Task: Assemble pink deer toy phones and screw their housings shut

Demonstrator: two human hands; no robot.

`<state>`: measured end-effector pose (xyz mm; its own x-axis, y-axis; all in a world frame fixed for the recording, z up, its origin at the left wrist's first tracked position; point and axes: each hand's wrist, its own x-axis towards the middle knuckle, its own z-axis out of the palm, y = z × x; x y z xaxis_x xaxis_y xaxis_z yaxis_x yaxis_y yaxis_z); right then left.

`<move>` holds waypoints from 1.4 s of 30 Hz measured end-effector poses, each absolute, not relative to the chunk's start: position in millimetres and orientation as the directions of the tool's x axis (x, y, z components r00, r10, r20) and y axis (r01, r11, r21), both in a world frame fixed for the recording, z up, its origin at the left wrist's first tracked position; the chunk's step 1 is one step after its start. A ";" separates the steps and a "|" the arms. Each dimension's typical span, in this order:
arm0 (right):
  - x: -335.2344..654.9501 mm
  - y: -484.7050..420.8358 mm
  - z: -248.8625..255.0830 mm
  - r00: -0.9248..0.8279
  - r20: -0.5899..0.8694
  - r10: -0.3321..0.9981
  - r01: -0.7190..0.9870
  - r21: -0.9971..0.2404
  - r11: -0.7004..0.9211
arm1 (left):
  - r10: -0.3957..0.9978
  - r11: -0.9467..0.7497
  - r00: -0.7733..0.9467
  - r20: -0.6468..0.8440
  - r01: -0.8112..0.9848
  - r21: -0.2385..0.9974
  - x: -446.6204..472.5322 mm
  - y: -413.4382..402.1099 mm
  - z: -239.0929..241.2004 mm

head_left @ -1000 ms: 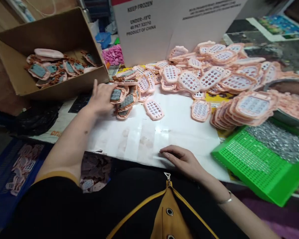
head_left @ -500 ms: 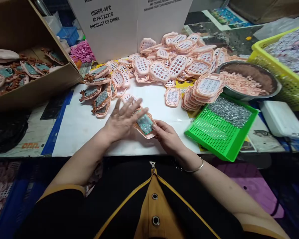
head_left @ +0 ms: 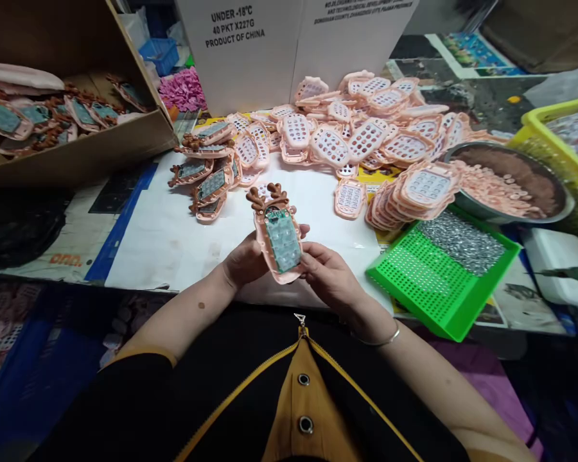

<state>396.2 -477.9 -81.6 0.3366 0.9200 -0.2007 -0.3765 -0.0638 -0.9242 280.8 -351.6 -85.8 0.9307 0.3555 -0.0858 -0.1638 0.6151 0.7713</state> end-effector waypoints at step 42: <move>437.3 -439.1 -87.9 0.589 0.043 0.807 -0.078 -0.991 0.109 | 0.150 0.802 0.971 -0.188 -0.008 0.597 284.4 -343.3 -99.8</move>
<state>437.3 -439.1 -87.9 0.5894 0.8067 0.0428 -0.0776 0.1093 -0.9910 284.4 -343.3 -99.8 0.9708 0.1497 -0.1876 -0.0084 0.8023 0.5969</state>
